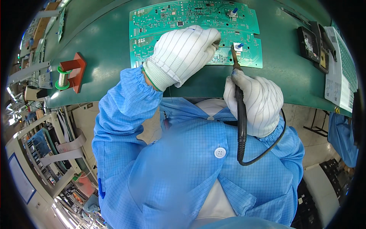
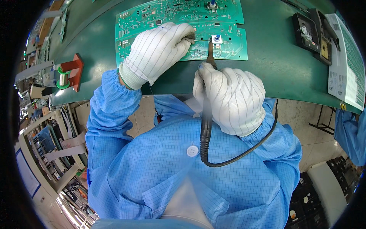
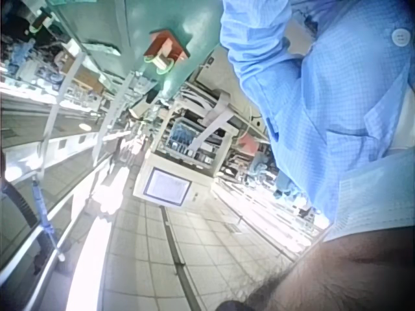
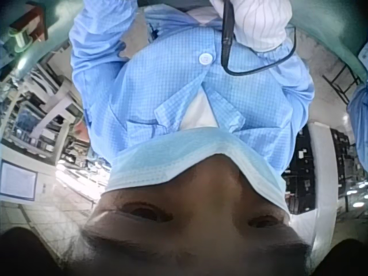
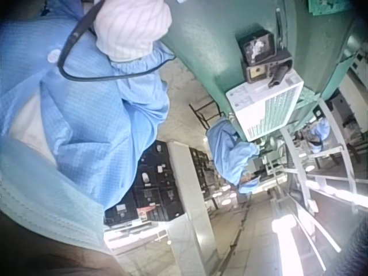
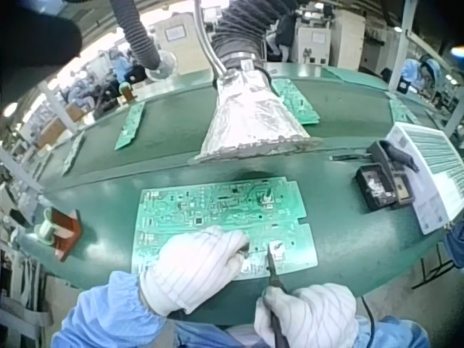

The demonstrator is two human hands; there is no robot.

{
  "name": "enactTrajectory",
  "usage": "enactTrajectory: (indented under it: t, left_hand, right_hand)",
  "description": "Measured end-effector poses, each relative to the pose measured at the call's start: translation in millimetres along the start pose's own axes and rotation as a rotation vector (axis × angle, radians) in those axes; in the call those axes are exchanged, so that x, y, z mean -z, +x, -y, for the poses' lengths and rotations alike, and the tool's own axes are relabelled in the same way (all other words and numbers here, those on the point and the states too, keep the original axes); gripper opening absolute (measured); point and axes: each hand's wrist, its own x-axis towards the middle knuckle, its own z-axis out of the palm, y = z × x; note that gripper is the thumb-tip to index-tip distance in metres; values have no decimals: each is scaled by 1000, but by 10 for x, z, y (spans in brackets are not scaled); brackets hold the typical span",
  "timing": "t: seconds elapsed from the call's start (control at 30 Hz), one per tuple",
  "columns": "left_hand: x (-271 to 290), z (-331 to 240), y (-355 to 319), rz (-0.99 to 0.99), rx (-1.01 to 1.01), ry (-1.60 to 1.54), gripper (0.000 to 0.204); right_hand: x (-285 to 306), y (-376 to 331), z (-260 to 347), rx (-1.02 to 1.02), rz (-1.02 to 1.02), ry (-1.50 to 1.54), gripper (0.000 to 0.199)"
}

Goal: Soldering electronic components onto printed circuit boards at an industrial assembly station.

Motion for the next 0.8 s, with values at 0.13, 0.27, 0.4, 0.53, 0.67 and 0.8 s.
enactTrajectory:
  t: [0.13, 0.27, 0.4, 0.53, 0.67, 0.8]
  left_hand:
    - [14, -11, 4, 29, 22, 23, 8]
    - [-15, -6, 13, 39, 24, 21, 7]
    - [29, 3, 1, 145, 45, 19, 16]
    - [50, -22, 11, 159, 57, 29, 16]
    - [125, -35, 116, 239, 78, 29, 20]
    - [227, -57, 279, 297, 152, 14, 24]
  right_hand:
    - [-16, -9, -9, 5, 4, 18, 19]
    - [-6, -9, -3, -6, 21, 2, 19]
    - [-24, -15, 8, 0, -4, -6, 18]
    - [-26, -20, 25, 10, -3, -34, 17]
    - [-41, -30, 16, 31, -29, -47, 17]
    - [15, 46, 94, 26, 46, -117, 9]
